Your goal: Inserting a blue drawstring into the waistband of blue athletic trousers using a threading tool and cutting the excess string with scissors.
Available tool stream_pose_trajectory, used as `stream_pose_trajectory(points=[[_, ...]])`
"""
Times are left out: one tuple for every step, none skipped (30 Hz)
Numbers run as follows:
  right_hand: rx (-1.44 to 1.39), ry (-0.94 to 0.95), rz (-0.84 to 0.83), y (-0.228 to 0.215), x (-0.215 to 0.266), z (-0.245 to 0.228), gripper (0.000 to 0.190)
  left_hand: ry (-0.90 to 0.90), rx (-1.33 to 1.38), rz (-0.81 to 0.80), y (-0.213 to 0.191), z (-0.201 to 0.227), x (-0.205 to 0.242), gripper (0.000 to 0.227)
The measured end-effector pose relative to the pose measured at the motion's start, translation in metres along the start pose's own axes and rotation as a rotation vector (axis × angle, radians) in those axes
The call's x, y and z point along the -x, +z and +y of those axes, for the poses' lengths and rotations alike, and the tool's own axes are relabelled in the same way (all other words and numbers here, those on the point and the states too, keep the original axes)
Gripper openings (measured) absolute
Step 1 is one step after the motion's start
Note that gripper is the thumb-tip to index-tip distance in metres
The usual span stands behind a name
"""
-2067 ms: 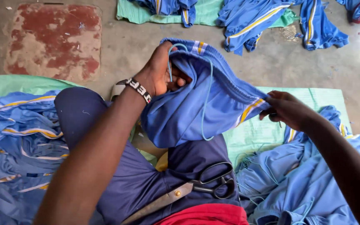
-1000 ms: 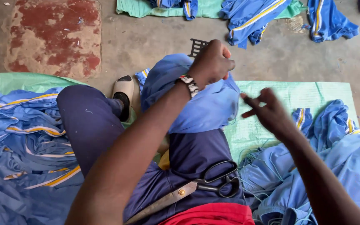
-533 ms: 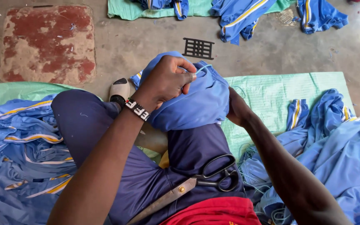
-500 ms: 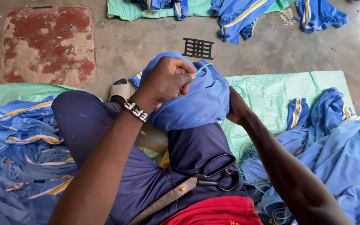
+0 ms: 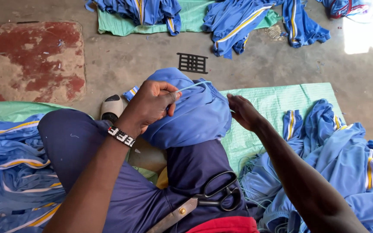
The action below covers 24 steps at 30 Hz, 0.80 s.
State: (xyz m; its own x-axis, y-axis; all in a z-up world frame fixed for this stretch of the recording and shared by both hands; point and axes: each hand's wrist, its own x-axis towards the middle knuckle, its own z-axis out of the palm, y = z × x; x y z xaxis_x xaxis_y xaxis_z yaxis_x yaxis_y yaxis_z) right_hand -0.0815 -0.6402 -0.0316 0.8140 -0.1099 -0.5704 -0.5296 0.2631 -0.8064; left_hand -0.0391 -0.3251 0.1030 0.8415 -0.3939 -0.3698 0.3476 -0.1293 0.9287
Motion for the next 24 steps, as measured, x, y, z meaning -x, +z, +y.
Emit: stream_pose_trajectory(points=[[-0.054, 0.045, -0.066, 0.015, -0.005, -0.010, 0.030, 0.011, 0.014, 0.000, 0.002, 0.001, 0.000, 0.026], [-0.111, 0.095, -0.131, 0.030, -0.009, -0.017, 0.045, 0.018, 0.027, -0.001, 0.003, 0.001, 0.001, 0.024], [-0.114, 0.096, -0.131, 0.031, -0.020, -0.016, 0.045, 0.016, 0.024, -0.002, 0.005, -0.003, -0.003, 0.024], [-0.194, 0.110, -0.165, 0.034, -0.032, -0.011, 0.041, 0.020, 0.043, 0.000, 0.005, -0.008, -0.005, 0.023], [-0.275, 0.125, -0.199, 0.039, -0.045, -0.007, 0.047, 0.025, 0.061, 0.001, 0.004, -0.012, -0.007, 0.022], [-0.283, 0.129, -0.204, 0.038, -0.048, -0.002, 0.047, 0.019, 0.053, 0.005, 0.003, -0.009, -0.004, 0.022], [-0.287, 0.142, -0.223, 0.038, -0.052, 0.004, 0.049, 0.013, 0.064, 0.003, 0.001, -0.006, -0.001, 0.022], [-0.289, 0.155, -0.242, 0.037, -0.056, 0.009, 0.051, 0.008, 0.075, 0.002, 0.001, -0.004, 0.003, 0.021], [-0.296, 0.157, -0.248, 0.050, -0.032, -0.004, 0.051, 0.004, 0.068, 0.006, -0.003, 0.000, 0.007, 0.021], [-0.209, 0.166, -0.284, 0.059, -0.007, -0.019, 0.054, -0.011, 0.071, -0.004, -0.004, 0.003, 0.009, 0.021], [-0.122, 0.175, -0.320, 0.068, 0.018, -0.034, 0.059, -0.026, 0.074, -0.014, -0.004, 0.007, 0.011, 0.022], [-0.127, 0.175, -0.313, 0.036, 0.006, -0.014, 0.059, -0.029, 0.073, -0.022, -0.005, 0.009, 0.012, 0.022], [0.016, 0.112, -0.296, 0.005, -0.006, 0.007, 0.053, -0.025, 0.059, -0.027, -0.005, 0.011, 0.013, 0.021], [0.161, 0.049, -0.274, -0.029, -0.016, 0.026, 0.051, -0.020, 0.048, -0.037, -0.005, 0.013, 0.014, 0.021], [0.158, 0.051, -0.262, -0.046, 0.004, 0.022, 0.051, -0.023, 0.049, -0.049, -0.005, 0.012, 0.012, 0.021], [0.202, -0.004, -0.161, -0.063, 0.024, 0.017, 0.041, -0.037, 0.065, -0.063, -0.004, 0.011, 0.012, 0.022], [0.246, -0.058, -0.060, -0.080, 0.045, 0.013, 0.032, -0.051, 0.081, -0.078, -0.004, 0.009, 0.012, 0.023], [0.250, -0.058, -0.058, -0.100, 0.065, 0.004, 0.032, -0.050, 0.085, -0.080, -0.005, 0.007, 0.011, 0.023], [0.429, -0.065, -0.016, -0.120, 0.085, -0.004, 0.030, -0.091, 0.142, -0.133, -0.005, 0.005, 0.011, 0.025], [0.614, -0.072, 0.018, -0.140, 0.104, -0.015, 0.033, -0.131, 0.204, -0.178, -0.005, 0.002, 0.013, 0.028], [0.624, -0.071, 0.013, -0.140, 0.124, -0.028, 0.033, -0.129, 0.213, -0.172, -0.002, 0.000, 0.012, 0.028], [0.555, -0.119, 0.066, -0.139, 0.143, -0.038, 0.020, -0.158, 0.281, -0.187, 0.000, -0.003, 0.015, 0.027], [0.485, -0.167, 0.119, -0.137, 0.162, -0.049, 0.017, -0.185, 0.349, -0.202, 0.001, -0.006, 0.018, 0.028], [0.493, -0.166, 0.096, -0.117, 0.169, -0.057, 0.017, -0.183, 0.356, -0.179, 0.006, -0.007, 0.019, 0.028]])
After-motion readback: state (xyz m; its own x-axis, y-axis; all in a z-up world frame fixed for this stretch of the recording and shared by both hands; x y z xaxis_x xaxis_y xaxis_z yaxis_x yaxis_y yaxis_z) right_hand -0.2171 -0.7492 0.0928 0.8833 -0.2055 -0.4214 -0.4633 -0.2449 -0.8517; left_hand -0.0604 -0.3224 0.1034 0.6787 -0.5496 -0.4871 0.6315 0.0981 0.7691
